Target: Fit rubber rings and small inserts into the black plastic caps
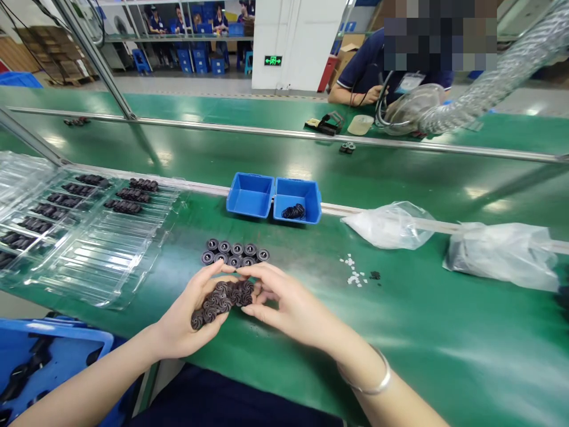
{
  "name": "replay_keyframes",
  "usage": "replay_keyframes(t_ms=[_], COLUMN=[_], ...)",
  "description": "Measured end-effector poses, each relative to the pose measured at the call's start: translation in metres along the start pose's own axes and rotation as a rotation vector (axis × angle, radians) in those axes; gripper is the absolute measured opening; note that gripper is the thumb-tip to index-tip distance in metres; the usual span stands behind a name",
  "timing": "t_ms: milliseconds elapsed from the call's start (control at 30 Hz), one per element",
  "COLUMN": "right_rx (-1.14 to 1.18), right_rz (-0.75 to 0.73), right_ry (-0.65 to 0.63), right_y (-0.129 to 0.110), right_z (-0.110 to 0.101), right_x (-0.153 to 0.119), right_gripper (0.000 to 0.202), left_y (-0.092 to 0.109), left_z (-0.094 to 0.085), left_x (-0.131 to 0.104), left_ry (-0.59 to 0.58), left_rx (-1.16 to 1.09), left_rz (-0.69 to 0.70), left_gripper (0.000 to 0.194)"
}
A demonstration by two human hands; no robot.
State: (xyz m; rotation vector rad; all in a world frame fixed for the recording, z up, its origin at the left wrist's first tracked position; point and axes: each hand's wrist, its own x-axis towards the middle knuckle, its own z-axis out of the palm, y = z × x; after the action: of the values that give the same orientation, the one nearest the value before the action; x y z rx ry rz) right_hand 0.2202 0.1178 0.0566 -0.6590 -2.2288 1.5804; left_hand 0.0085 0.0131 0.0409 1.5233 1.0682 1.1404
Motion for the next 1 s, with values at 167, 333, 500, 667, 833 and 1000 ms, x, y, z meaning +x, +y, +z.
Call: replay_keyframes(t_ms=[167, 333, 500, 667, 833, 1000], right_rx=[-0.04, 0.1, 0.087, -0.01, -0.022, -0.084], right_rz=[-0.081, -0.087, -0.106, -0.161, -0.133, -0.055], right_ry=[0.043, -0.021, -0.064, -0.013, 0.085, 0.159], right_y=[0.005, 0.001, 0.0, 0.007, 0.012, 0.018], right_z=[0.002, 0.0, 0.0, 0.002, -0.001, 0.017], right_x=[-0.002, -0.006, -0.007, -0.003, -0.007, 0.007], right_gripper=[0.038, 0.041, 0.044, 0.035, 0.029, 0.021], left_y=[-0.003, 0.005, 0.009, 0.001, -0.009, -0.011], left_z=[-0.003, -0.003, -0.005, -0.004, -0.004, 0.007], left_x=[0.002, 0.004, 0.006, 0.007, 0.008, 0.014], left_ry=[-0.035, -0.024, -0.012, -0.068, -0.108, -0.065], left_rx=[0.032, -0.042, -0.233, -0.426, -0.694, -0.928], left_rz=[0.062, -0.016, -0.191, -0.322, -0.475, -0.516], left_gripper=[0.09, 0.089, 0.081, 0.068, 0.055, 0.048])
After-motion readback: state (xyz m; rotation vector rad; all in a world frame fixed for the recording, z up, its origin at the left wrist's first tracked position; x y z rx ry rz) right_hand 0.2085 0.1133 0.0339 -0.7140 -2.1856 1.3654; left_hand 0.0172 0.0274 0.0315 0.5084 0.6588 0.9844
